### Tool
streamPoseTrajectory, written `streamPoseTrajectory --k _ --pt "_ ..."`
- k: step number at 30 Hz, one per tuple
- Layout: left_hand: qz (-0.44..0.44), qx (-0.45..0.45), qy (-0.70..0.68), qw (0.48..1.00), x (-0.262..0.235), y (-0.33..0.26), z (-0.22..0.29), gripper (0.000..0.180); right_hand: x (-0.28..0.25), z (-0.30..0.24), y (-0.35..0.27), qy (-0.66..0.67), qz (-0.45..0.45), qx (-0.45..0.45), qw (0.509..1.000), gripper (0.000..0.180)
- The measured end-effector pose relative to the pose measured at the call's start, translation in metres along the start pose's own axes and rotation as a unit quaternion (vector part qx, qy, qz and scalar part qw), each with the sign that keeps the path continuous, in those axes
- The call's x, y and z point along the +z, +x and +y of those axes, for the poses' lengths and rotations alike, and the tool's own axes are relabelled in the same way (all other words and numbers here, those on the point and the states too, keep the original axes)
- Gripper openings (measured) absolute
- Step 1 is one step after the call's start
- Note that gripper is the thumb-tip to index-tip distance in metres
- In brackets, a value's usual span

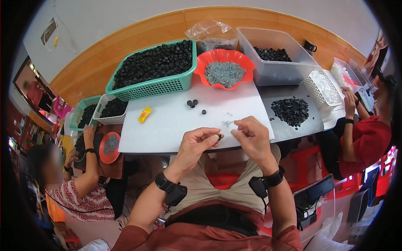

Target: Assembling small black plastic shoe components and pins by hand.

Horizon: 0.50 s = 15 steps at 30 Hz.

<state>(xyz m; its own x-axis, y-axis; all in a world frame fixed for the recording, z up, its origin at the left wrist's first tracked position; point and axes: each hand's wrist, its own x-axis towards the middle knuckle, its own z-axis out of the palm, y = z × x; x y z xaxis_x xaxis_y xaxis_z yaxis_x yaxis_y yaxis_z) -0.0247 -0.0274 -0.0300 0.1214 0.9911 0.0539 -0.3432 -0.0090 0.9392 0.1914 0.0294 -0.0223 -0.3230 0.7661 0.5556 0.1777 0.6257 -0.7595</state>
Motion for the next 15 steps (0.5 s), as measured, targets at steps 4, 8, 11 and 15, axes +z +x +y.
streamPoseTrajectory --k 4,8,11,15 --pt "0.012 0.000 0.029 0.999 0.003 0.000 0.002 0.025 0.000 0.025 0.000 0.074 0.068 0.078 0.992 0.017" --pt "0.030 -0.003 -0.002 1.000 0.003 0.000 0.000 0.026 0.001 0.024 -0.001 0.090 0.061 0.113 0.988 0.015" --pt "0.030 0.008 0.043 0.999 0.002 0.002 -0.003 0.029 -0.001 0.024 -0.002 0.105 0.062 0.137 0.983 0.013" --pt "0.042 0.013 0.058 0.997 0.007 0.001 -0.002 0.034 -0.004 0.027 -0.004 0.107 0.057 0.140 0.983 0.011"
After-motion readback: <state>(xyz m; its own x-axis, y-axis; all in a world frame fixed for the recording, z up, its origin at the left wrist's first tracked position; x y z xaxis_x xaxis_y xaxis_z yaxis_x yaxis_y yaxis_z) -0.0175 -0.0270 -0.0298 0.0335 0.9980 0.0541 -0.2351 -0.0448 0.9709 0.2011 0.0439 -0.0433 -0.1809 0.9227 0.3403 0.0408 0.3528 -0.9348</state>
